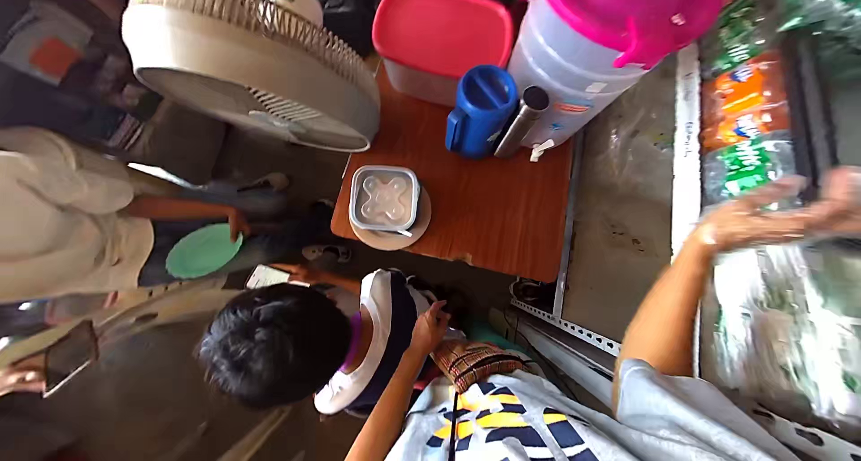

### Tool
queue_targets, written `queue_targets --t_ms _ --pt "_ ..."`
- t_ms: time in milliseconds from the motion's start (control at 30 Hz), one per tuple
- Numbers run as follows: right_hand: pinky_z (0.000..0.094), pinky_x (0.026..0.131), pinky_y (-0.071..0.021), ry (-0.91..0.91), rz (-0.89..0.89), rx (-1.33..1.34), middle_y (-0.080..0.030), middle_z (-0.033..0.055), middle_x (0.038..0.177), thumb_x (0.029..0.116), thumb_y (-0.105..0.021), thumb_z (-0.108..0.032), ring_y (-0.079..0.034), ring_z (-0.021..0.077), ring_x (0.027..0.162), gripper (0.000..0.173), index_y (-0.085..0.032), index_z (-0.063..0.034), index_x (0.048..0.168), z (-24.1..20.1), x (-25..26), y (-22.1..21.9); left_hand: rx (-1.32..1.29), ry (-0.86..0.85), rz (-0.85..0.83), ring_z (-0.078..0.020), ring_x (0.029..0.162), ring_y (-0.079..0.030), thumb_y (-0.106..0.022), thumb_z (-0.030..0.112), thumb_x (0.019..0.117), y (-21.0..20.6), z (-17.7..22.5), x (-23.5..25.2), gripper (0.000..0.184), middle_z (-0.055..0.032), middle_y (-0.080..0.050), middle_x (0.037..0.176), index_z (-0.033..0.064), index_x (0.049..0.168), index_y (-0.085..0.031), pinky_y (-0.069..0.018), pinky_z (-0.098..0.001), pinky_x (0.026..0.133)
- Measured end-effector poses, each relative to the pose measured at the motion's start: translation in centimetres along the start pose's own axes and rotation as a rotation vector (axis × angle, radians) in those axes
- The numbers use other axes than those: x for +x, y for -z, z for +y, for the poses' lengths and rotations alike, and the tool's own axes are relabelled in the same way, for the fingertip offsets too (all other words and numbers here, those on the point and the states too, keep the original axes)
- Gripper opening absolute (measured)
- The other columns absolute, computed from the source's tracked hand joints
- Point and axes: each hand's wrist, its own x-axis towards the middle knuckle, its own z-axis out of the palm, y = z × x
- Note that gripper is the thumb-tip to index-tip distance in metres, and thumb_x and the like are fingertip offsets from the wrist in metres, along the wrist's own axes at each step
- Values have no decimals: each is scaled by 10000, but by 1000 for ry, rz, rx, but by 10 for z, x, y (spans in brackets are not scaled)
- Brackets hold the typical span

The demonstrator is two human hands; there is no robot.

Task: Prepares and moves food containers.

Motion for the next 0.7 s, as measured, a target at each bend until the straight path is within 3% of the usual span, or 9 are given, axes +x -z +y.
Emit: queue_targets --t_ms 67,133,233,300,367,433,600,700 --pt "265 1115 -416 -30 -395 265 -543 295 1404 1045 -495 -102 -540 248 1316 456 -448 166 1412 -35 -87 -47 -13 21 7 -358 1184 -656 -506 128 1052 -3 -1 0 459 -239 -668 1271 -39 1478 -465 -473 -494 1073" --pt "356 1073 -486 -127 -959 320 -594 260 1362 1047 -523 -137 -607 259 1243 466 -455 102 1440 -59 -181 -95 -21 23 26 -355 1174 -660 -508 131 1049 -7 -1 -2 452 -237 -674 1258 -44 1466 -479 -476 -493 1067" --pt "528 1133 -417 -207 -1550 181 -562 249 1429 1075 -490 -249 -542 375 1336 493 -457 10 1494 -103 -281 -145 -52 33 88 -350 1154 -673 -520 138 1047 -6 2 -7 443 -234 -687 1234 -47 1448 -502 -487 -490 1057" --pt "544 1080 -440 -423 -1645 145 -571 277 1386 1080 -483 -237 -558 402 1292 435 -515 15 1433 -127 -316 -161 -88 47 150 -357 1142 -678 -531 133 1045 -5 3 -13 438 -244 -689 1224 -61 1437 -508 -491 -492 1050" --pt "542 1003 -481 -697 -1614 205 -553 293 1376 1061 -513 -147 -576 407 1221 410 -496 19 1435 -140 -333 -173 -126 67 206 -353 1133 -681 -532 123 1045 -5 -1 -19 429 -248 -685 1225 -62 1431 -513 -500 -485 1036" --pt "528 1035 -458 -837 -1623 216 -503 307 1425 1063 -498 -100 -537 413 1271 433 -438 57 1462 -144 -338 -183 -147 72 242 -355 1110 -693 -534 107 1040 -7 -5 -26 422 -259 -689 1209 -80 1419 -516 -513 -485 1021" --pt "533 1053 -447 -774 -1663 145 -521 316 1402 1037 -545 -103 -536 416 1277 427 -486 86 1416 -128 -323 -190 -157 97 246 -363 1088 -696 -546 97 1035 -16 -10 -35 413 -262 -696 1182 -93 1401 -528 -514 -490 1009" --pt "550 987 -480 -815 -1633 158 -548 309 1356 1028 -558 -103 -567 421 1208 408 -505 68 1395 -109 -307 -183 -181 108 250 -346 1091 -694 -541 103 1040 -15 -5 -32 410 -257 -694 1192 -88 1403 -526 -515 -477 1005"
